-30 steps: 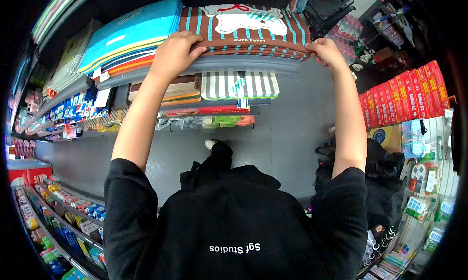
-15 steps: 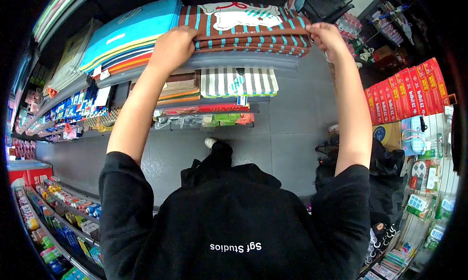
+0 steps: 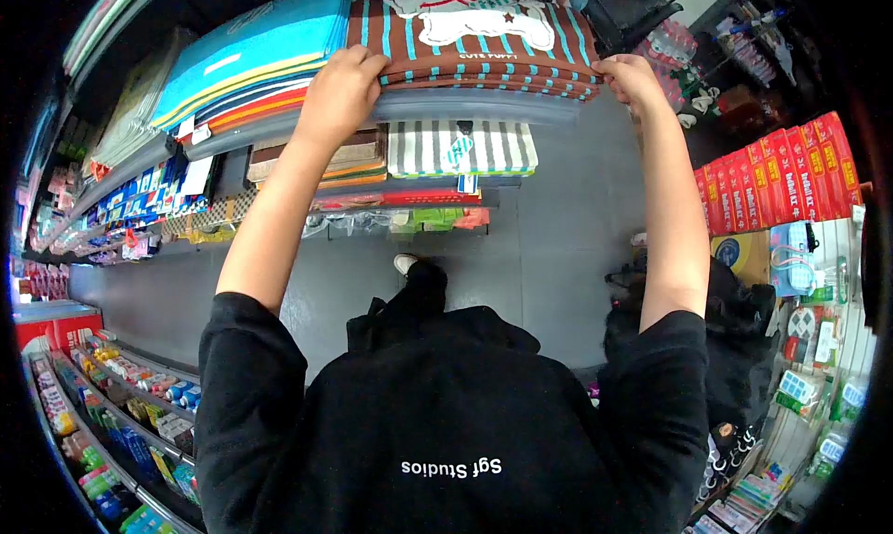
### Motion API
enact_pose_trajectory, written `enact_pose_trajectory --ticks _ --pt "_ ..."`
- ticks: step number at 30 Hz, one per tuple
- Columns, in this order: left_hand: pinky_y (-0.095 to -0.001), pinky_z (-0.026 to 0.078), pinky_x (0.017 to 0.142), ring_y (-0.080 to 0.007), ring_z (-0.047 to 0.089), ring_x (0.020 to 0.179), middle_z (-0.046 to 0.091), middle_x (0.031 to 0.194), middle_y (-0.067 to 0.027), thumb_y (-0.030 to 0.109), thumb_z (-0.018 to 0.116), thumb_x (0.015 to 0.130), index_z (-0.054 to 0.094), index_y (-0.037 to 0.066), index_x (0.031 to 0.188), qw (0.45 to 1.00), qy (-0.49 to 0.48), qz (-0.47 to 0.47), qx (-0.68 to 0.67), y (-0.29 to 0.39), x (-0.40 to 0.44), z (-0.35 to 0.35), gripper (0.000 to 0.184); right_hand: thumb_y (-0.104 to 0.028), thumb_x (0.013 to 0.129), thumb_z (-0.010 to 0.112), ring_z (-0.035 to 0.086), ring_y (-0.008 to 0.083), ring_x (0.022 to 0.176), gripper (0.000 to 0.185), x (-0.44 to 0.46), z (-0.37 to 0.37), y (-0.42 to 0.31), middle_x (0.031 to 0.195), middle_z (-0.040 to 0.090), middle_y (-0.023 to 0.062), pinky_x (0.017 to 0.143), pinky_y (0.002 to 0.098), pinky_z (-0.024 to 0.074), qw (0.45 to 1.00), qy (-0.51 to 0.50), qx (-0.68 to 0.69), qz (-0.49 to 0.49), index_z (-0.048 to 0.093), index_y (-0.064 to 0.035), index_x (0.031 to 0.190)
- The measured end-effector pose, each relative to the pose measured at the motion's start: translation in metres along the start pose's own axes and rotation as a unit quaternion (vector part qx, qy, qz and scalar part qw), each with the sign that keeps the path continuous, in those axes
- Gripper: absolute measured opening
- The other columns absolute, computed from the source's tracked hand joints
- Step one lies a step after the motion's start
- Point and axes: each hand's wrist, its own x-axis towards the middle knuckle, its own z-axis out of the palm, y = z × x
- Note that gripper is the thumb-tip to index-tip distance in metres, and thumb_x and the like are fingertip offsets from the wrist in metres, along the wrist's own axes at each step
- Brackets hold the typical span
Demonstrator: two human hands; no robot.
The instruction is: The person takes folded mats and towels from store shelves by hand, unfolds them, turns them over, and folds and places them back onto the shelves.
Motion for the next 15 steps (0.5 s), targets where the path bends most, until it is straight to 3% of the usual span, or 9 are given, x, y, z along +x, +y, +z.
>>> enact_pose_trajectory --ticks 7,10,13,15 --pt "-0.0391 0.046 0.076 -0.0305 0.054 0.088 0.057 0.088 -0.0116 0.003 0.058 0.072 0.061 0.004 0.095 1.0 -0.002 0.0 -0.021 -0.004 0.002 -0.003 0.023 -0.015 0.073 0.066 0.032 0.0057 0.038 0.018 0.004 -0.006 -0.001 0.054 0.045 -0.0021 0.034 0.0237 0.0186 0.999 0.003 0.04 0.028 0.053 -0.005 0.068" --pt "-0.0387 0.047 0.075 -0.0293 0.055 0.087 0.057 0.086 -0.0109 0.003 0.057 0.072 0.062 0.004 0.093 1.0 0.005 0.0 -0.012 -0.003 0.001 -0.002 0.022 -0.018 0.073 0.066 0.031 0.0058 0.038 0.017 0.006 -0.009 0.004 0.055 0.046 -0.0015 0.034 0.0239 0.0179 0.998 -0.028 -0.01 0.062 0.054 -0.0055 0.07" --pt "-0.038 0.048 0.075 -0.0288 0.055 0.087 0.058 0.087 -0.0105 0.005 0.059 0.072 0.063 0.005 0.094 1.0 0.0 -0.009 -0.007 -0.003 0.0 -0.002 0.022 -0.026 0.074 0.064 0.03 0.0058 0.037 0.022 -0.009 -0.002 0.001 0.054 0.045 -0.0013 0.033 0.0243 0.0164 0.996 -0.043 -0.029 0.07 0.054 -0.0068 0.07" --pt "-0.0373 0.048 0.074 -0.0285 0.055 0.087 0.058 0.088 -0.0101 0.006 0.059 0.071 0.063 0.006 0.094 1.0 -0.007 -0.016 -0.003 -0.001 -0.002 -0.004 0.023 -0.033 0.076 0.061 0.029 0.006 0.037 0.027 -0.014 0.0 -0.005 0.052 0.044 -0.0019 0.033 0.0245 0.0158 0.986 -0.053 -0.093 0.125 0.054 -0.0082 0.07"
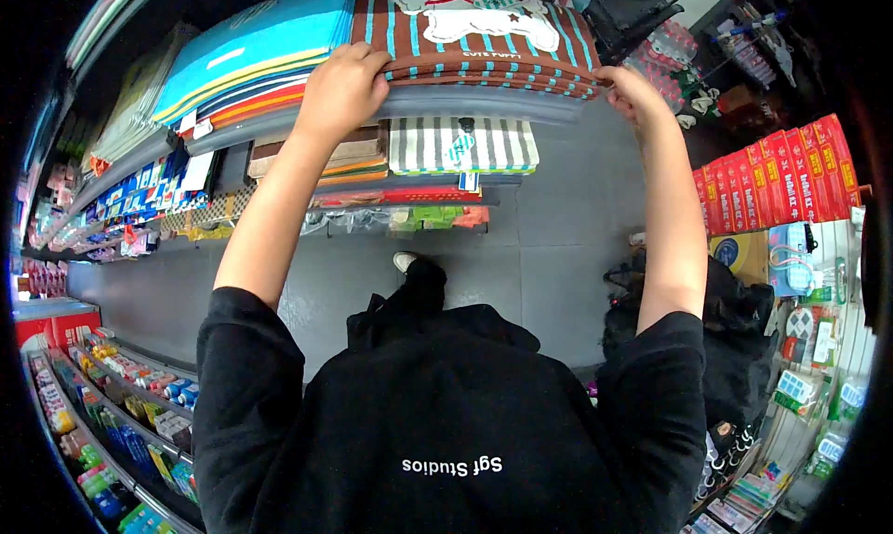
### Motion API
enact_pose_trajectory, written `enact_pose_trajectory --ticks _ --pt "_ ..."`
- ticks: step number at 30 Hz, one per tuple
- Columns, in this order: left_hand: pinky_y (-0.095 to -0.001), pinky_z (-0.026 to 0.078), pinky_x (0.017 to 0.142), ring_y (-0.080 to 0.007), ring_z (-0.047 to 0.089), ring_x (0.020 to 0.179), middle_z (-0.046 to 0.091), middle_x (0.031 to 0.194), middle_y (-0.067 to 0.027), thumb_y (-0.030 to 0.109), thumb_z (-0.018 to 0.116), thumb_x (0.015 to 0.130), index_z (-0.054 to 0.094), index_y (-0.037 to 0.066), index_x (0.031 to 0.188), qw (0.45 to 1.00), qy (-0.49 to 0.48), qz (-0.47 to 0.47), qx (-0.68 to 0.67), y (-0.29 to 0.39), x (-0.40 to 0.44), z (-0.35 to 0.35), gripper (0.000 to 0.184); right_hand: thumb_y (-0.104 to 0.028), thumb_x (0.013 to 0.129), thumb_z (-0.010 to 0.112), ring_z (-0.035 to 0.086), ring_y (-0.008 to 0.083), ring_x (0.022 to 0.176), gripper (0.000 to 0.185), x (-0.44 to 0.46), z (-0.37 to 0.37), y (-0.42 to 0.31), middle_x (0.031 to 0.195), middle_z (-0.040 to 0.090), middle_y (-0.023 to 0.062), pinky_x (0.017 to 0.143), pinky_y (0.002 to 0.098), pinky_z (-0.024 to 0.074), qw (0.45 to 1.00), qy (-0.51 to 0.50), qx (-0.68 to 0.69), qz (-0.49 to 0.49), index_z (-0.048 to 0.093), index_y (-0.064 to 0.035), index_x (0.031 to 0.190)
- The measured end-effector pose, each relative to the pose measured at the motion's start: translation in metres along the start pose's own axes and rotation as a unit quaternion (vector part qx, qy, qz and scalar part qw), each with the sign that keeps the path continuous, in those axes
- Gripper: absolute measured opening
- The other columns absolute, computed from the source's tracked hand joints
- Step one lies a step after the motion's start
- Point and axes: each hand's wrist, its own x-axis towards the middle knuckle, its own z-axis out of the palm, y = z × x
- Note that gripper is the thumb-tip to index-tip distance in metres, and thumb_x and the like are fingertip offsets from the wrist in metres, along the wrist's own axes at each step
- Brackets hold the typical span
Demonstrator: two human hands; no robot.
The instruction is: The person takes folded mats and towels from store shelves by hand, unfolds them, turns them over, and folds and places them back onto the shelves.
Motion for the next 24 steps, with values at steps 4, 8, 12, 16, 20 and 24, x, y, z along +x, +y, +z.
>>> enact_pose_trajectory --ticks 4,8,12,16,20,24 --pt "-0.0358 0.048 0.073 -0.0245 0.055 0.089 0.058 0.09 -0.0066 0.008 0.061 0.069 0.063 0.007 0.095 0.997 0.026 0.035 0.062 -0.001 -0.002 -0.003 0.026 -0.039 0.077 0.058 0.028 0.006 0.036 0.031 0.007 -0.002 0.008 0.05 0.042 -0.0032 0.033 0.024 0.015 0.999 -0.022 0.016 -0.017 0.052 -0.0105 0.067" --pt "-0.0363 0.05 0.069 -0.024 0.057 0.083 0.061 0.083 -0.006 0.011 0.062 0.07 0.064 0.008 0.093 0.992 0.0 0.052 0.115 -0.009 0.002 -0.008 0.024 -0.039 0.077 0.061 0.025 0.0043 0.036 0.03 0.009 -0.008 0.005 0.049 0.04 -0.0055 0.034 0.0224 0.0137 0.995 -0.027 0.099 -0.015 0.045 -0.0153 0.065" --pt "-0.0361 0.051 0.063 -0.0249 0.06 0.076 0.063 0.077 -0.0068 0.012 0.06 0.074 0.065 0.011 0.092 0.991 -0.02 0.072 0.111 -0.019 0.01 -0.015 0.018 -0.033 0.076 0.063 0.025 0.0045 0.037 0.03 0.003 -0.012 -0.007 0.049 0.039 -0.0061 0.036 0.0222 0.0137 0.968 -0.043 0.238 -0.071 0.045 -0.014 0.062" --pt "-0.0362 0.05 0.064 -0.0252 0.062 0.078 0.065 0.081 -0.0069 0.016 0.059 0.078 0.064 0.014 0.093 0.995 -0.004 0.037 0.097 -0.027 0.02 -0.035 0.016 -0.025 0.082 0.058 0.025 0.0046 0.039 0.025 -0.01 -0.034 -0.025 0.052 0.041 -0.0036 0.035 0.0211 0.016 0.859 -0.139 0.441 -0.22 0.045 -0.0131 0.065" --pt "-0.0365 0.05 0.064 -0.0261 0.062 0.081 0.065 0.086 -0.006 0.018 0.056 0.082 0.063 0.014 0.096 0.994 0.091 0.017 0.065 -0.026 0.024 -0.056 0.016 -0.023 0.088 0.052 0.026 0.0072 0.041 0.02 -0.039 -0.036 -0.038 0.053 0.033 -0.0031 0.037 0.0214 0.0185 0.831 -0.132 0.497 -0.21 0.046 -0.0086 0.074" --pt "-0.0343 0.048 0.07 -0.0292 0.06 0.083 0.062 0.093 -0.0093 0.019 0.057 0.084 0.06 0.013 0.102 0.986 0.155 -0.002 -0.055 -0.006 0.03 -0.093 0.019 -0.019 0.088 0.05 0.024 0.0071 0.04 0.019 -0.075 -0.058 -0.046 0.052 0.029 -0.0034 0.037 0.0211 0.0177 0.775 -0.181 0.519 -0.312 0.049 -0.0068 0.074"
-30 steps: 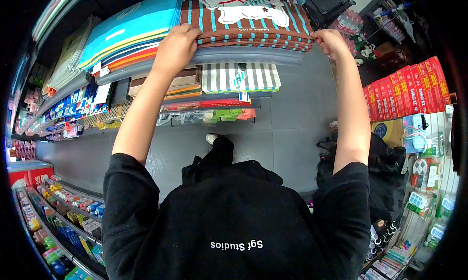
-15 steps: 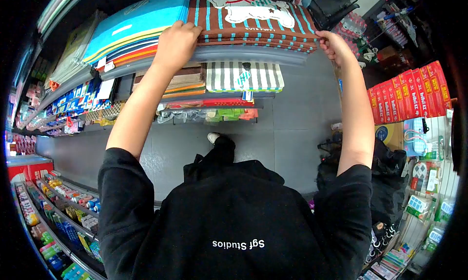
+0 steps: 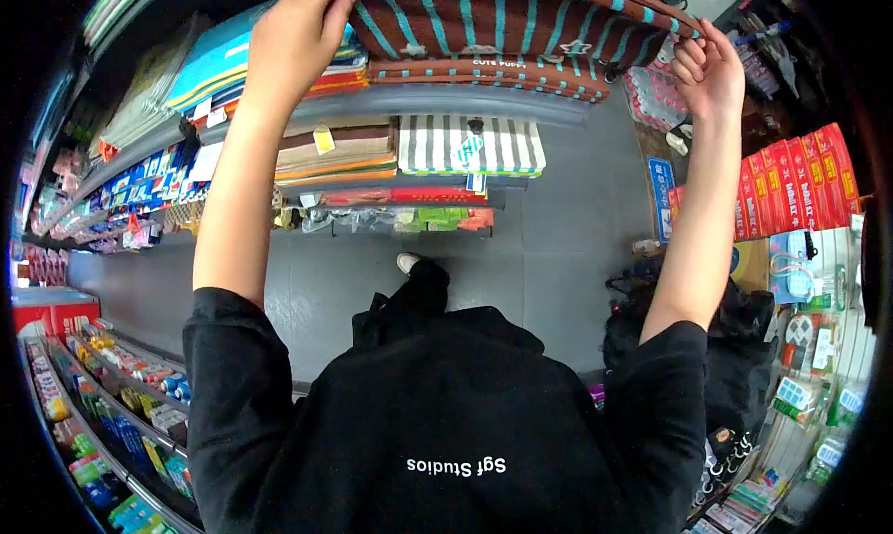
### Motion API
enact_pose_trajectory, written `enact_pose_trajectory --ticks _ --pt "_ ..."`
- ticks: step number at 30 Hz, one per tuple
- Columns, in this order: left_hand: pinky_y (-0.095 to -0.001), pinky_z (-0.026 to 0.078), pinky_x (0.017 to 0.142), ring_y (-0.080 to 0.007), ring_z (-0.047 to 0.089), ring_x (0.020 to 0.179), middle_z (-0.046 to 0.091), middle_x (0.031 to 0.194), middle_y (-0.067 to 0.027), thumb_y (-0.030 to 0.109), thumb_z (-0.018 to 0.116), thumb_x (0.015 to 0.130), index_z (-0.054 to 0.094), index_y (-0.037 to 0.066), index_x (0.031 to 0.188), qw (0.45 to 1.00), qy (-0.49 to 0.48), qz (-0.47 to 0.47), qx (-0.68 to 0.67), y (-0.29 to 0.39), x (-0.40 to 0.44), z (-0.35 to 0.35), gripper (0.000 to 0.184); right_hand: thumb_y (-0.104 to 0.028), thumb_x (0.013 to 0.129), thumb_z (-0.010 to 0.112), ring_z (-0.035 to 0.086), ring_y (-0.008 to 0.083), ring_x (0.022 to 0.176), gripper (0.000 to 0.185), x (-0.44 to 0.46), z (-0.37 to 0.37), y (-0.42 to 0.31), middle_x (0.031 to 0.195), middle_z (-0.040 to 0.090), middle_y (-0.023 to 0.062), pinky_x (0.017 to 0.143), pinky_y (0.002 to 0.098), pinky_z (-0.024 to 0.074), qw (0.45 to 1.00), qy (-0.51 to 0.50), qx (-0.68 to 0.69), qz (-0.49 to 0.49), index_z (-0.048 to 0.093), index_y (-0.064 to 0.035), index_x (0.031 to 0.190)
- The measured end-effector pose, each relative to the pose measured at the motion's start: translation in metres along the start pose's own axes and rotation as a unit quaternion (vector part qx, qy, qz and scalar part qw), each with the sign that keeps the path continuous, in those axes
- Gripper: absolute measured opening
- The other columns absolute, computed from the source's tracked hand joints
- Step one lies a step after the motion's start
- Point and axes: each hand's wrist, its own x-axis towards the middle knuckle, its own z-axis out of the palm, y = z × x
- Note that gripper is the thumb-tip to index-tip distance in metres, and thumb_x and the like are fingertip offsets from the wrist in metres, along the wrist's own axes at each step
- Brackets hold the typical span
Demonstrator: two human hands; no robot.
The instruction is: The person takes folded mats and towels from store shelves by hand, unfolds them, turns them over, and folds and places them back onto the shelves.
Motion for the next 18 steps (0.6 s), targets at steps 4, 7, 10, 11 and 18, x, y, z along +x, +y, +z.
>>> enact_pose_trajectory --ticks 4,7,10,11,18 --pt "-0.0343 0.045 0.066 -0.0305 0.058 0.077 0.057 0.081 -0.0173 0.008 0.056 0.083 0.058 0.0 0.095 0.999 0.032 -0.023 -0.029 0.022 0.014 -0.021 0.014 -0.019 0.088 0.05 0.023 0.0074 0.039 0.021 -0.008 0.009 -0.003 0.052 0.029 -0.0028 0.036 0.0214 0.0176 0.992 0.123 -0.007 -0.038 0.045 -0.0066 0.071" --pt "-0.033 0.046 0.061 -0.0288 0.059 0.07 0.059 0.08 -0.0174 0.008 0.058 0.082 0.057 -0.001 0.096 0.998 0.019 -0.031 -0.043 0.021 0.008 -0.016 0.016 -0.02 0.087 0.052 0.024 0.0082 0.039 0.021 -0.005 -0.001 -0.004 0.052 0.033 -0.0019 0.038 0.0219 0.0203 0.997 0.071 -0.021 0.006 0.044 -0.0071 0.071" --pt "-0.0311 0.046 0.055 -0.0223 0.059 0.062 0.059 0.074 -0.0148 0.007 0.058 0.082 0.057 -0.001 0.097 0.995 -0.006 -0.082 -0.062 0.003 0.017 -0.007 0.017 -0.019 0.085 0.055 0.045 0.0122 0.053 0.018 0.019 -0.048 -0.001 0.065 0.047 0.005 0.046 0.0217 0.0346 0.997 -0.033 -0.052 0.05 0.047 -0.0048 0.079" --pt "-0.029 0.045 0.051 -0.0156 0.058 0.056 0.059 0.067 -0.0111 0.006 0.058 0.083 0.058 -0.002 0.095 0.983 -0.022 -0.13 -0.127 -0.002 0.021 -0.002 0.015 -0.018 0.086 0.052 0.051 0.0187 0.068 0.016 0.022 -0.029 0.004 0.074 0.05 0.0092 0.061 0.0273 0.0423 0.995 0.068 -0.077 -0.003 0.049 -0.0025 0.085" --pt "-0.0332 0.047 0.059 -0.0259 0.061 0.066 0.061 0.074 -0.0162 0.007 0.06 0.078 0.059 -0.002 0.086 0.989 0.1 -0.087 -0.058 -0.017 0.055 0.015 0.012 -0.01 0.091 0.035 0.047 0.0389 0.111 0.024 0.076 -0.043 0.012 0.111 0.053 0.0206 0.1 0.0519 0.0365 0.978 -0.173 0.07 -0.094 0.046 0.0073 0.102"
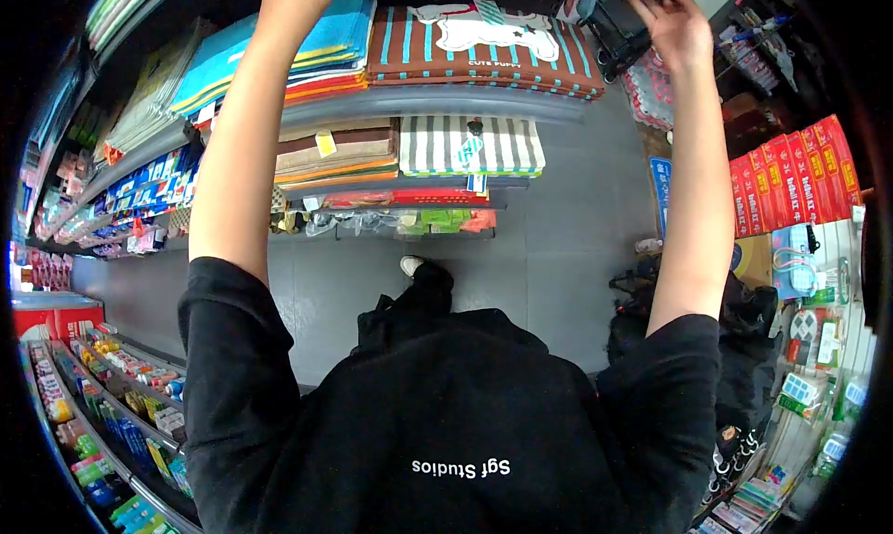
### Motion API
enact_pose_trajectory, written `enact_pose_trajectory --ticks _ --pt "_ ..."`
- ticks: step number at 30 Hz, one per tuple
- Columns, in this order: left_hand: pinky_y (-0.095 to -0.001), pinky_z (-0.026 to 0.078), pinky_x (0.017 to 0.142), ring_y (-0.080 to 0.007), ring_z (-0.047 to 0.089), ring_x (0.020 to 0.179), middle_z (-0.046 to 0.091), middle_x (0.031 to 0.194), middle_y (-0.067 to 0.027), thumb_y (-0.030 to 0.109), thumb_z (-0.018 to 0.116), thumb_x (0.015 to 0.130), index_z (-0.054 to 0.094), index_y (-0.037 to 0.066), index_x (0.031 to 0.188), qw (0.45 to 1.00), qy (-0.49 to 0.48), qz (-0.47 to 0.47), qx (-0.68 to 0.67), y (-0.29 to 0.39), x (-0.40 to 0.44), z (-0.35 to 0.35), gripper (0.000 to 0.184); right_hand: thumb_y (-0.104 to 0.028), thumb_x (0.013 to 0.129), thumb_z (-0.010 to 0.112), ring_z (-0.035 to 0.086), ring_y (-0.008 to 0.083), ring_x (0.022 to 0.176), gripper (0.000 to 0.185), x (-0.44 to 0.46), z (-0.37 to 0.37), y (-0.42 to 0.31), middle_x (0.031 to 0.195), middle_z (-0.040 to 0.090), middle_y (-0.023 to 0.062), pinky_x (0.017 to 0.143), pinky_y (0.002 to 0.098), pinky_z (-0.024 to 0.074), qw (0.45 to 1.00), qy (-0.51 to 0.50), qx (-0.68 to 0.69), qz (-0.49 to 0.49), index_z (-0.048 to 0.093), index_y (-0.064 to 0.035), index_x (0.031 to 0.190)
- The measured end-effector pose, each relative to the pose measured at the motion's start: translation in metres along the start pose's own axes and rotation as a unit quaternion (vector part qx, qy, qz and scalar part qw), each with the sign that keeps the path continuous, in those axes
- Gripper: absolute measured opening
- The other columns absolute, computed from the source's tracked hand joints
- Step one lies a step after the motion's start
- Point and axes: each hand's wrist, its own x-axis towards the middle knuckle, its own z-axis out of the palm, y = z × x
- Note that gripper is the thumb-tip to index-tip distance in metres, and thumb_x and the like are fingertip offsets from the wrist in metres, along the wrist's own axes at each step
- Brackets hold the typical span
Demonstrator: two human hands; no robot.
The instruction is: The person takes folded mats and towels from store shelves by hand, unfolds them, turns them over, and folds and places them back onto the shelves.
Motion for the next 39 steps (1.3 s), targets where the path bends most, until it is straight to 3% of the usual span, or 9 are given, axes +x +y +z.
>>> enact_pose_trajectory --ticks 1,2,4,8,24,27,29,34,39 --pt "-0.0341 0.047 0.061 -0.0274 0.06 0.067 0.06 0.073 -0.0162 0.007 0.061 0.076 0.059 -0.002 0.084 0.999 -0.01 0.041 0.004 -0.003 -0.005 0.001 0.011 -0.01 0.09 0.038 0.047 0.0392 0.112 0.021 -0.006 0.02 0.013 0.112 0.052 0.0217 0.1 0.0534 0.0369 0.963 0.237 -0.123 -0.033 0.047 0.008 0.096" --pt "-0.035 0.047 0.063 -0.0288 0.06 0.068 0.06 0.073 -0.0163 0.006 0.061 0.075 0.06 -0.001 0.082 0.996 -0.021 0.082 0.007 -0.007 -0.014 0.005 0.01 -0.014 0.089 0.044 0.052 0.0372 0.107 0.019 -0.014 0.006 0.023 0.107 0.056 0.0201 0.099 0.0519 0.0376 0.959 0.251 -0.129 0.005 0.049 0.0041 0.09" --pt "-0.0391 0.049 0.065 -0.0279 0.061 0.08 0.065 0.08 -0.0076 0.019 0.059 0.08 0.064 0.013 0.09 0.975 -0.125 0.106 0.151 -0.035 -0.047 0.018 0.013 -0.023 0.087 0.053 0.057 0.0153 0.069 0.02 -0.04 0.006 0.046 0.064 0.052 0.0005 0.055 0.027 0.0409 0.925 0.317 -0.177 0.11 0.053 -0.0065 0.076" --pt "-0.0415 0.043 0.067 -0.03 0.055 0.076 0.061 0.075 -0.0121 0.013 0.065 0.07 0.064 0.008 0.085 0.932 -0.231 0.196 0.2 -0.04 -0.089 0.021 0.016 -0.026 0.084 0.057 0.047 0.0095 0.055 0.018 -0.083 -0.006 0.069 0.068 0.056 -0.0003 0.048 0.0237 0.0324 0.809 0.324 -0.382 0.307 0.055 -0.0088 0.078" --pt "-0.0367 0.04 0.078 -0.0233 0.052 0.095 0.059 0.106 -0.0091 0.016 0.061 0.07 0.067 0.008 0.089 0.901 -0.238 0.194 0.306 -0.02 -0.109 0.018 0.022 -0.041 0.08 0.06 0.033 0.0072 0.038 0.034 -0.098 -0.007 0.069 0.052 0.04 -0.0042 0.035 0.0231 0.0195 0.75 0.267 -0.489 0.358 0.05 -0.0118 0.066" --pt "-0.0397 0.04 0.085 -0.0271 0.051 0.101 0.055 0.118 -0.0129 0.016 0.058 0.073 0.062 0.005 0.101 0.921 -0.209 0.171 0.282 -0.023 -0.104 0.022 0.03 -0.048 0.073 0.062 0.045 0.0104 0.045 0.04 -0.094 -0.015 0.061 0.061 0.047 0.0006 0.036 0.0242 0.0287 0.762 0.303 -0.516 0.247 0.058 -0.008 0.078" --pt "-0.0412 0.04 0.088 -0.0289 0.05 0.104 0.054 0.119 -0.0136 0.016 0.057 0.075 0.06 0.004 0.105 0.942 -0.17 0.161 0.239 -0.021 -0.1 0.032 0.032 -0.04 0.079 0.057 0.056 0.0188 0.075 0.042 -0.078 -0.022 0.058 0.088 0.058 0.0109 0.062 0.0304 0.0439 0.74 0.261 -0.595 0.174 0.059 -0.0011 0.095" --pt "-0.0429 0.037 0.096 -0.0301 0.049 0.114 0.052 0.122 -0.0158 0.029 0.047 0.088 0.05 0.002 0.12 0.967 -0.189 0.119 0.121 0.005 -0.107 0.084 0.042 -0.036 0.086 0.049 0.043 0.0339 0.118 0.046 -0.055 0.026 0.102 0.123 0.049 0.0201 0.098 0.0374 0.0336 0.603 -0.003 -0.795 -0.064 0.052 -0.003 0.117" --pt "-0.0409 0.037 0.096 -0.0322 0.046 0.117 0.048 0.124 -0.0222 0.047 0.035 0.091 0.042 -0.003 0.126 0.935 -0.226 0.072 0.263 -0.012 -0.142 0.098 0.062 -0.055 0.086 0.039 0.03 0.0325 0.129 0.064 -0.086 0.037 0.131 0.136 0.036 0.0197 0.105 0.0426 0.0248 0.486 -0.016 -0.871 0.066 0.042 -0.0087 0.13"
